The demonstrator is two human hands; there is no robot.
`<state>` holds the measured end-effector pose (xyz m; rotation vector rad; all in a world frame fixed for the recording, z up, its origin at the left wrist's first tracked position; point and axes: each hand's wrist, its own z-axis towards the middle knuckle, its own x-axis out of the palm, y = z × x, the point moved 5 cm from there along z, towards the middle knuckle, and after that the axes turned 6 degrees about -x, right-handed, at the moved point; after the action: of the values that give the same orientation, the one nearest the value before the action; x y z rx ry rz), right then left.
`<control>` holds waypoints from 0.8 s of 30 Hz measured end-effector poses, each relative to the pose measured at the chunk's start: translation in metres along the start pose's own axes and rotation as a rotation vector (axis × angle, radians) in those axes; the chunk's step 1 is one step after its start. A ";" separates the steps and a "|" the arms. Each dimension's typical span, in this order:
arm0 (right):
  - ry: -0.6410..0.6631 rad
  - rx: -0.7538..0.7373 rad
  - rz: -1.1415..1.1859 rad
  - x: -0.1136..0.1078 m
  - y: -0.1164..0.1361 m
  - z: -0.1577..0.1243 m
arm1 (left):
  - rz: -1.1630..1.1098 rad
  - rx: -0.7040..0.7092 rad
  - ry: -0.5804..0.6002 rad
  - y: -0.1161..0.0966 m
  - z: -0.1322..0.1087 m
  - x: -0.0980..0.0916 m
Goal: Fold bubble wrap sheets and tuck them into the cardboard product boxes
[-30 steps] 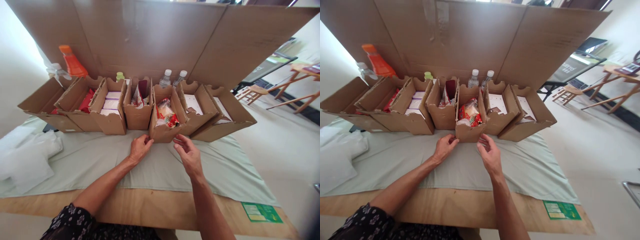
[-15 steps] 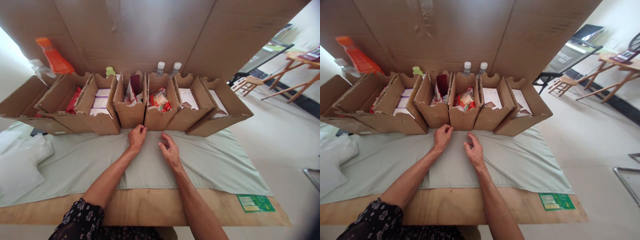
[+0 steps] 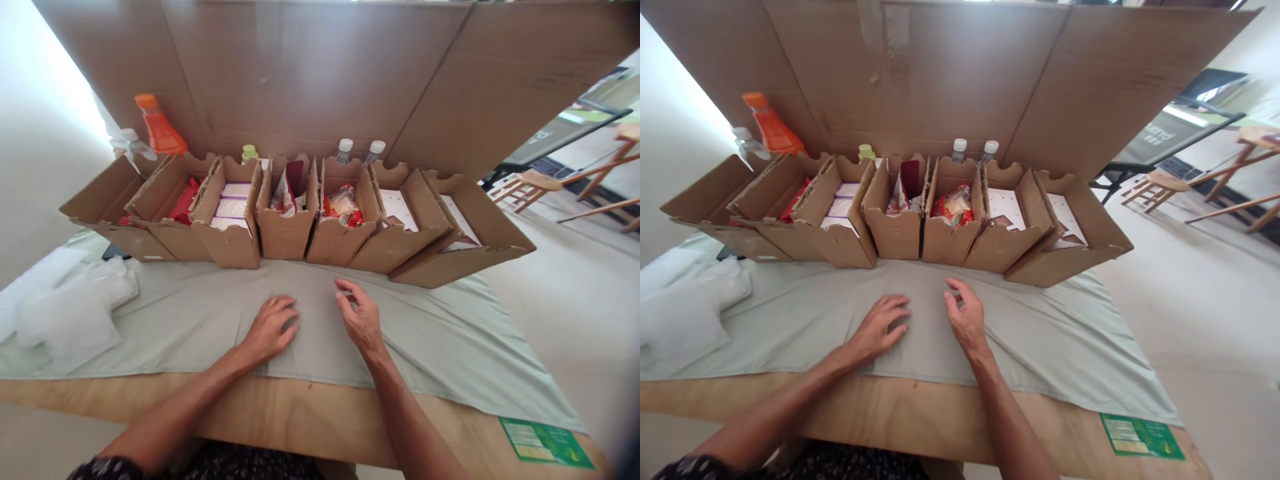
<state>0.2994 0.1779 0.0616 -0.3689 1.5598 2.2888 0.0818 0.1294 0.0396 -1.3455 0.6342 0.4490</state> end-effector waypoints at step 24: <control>0.232 -0.247 -0.771 0.060 0.149 0.068 | -0.281 0.131 -0.445 0.009 -0.080 -0.051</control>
<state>0.1812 0.1997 0.1878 -1.1124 0.9584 1.8444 0.0246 0.0550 0.0582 -1.1386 0.1023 0.4499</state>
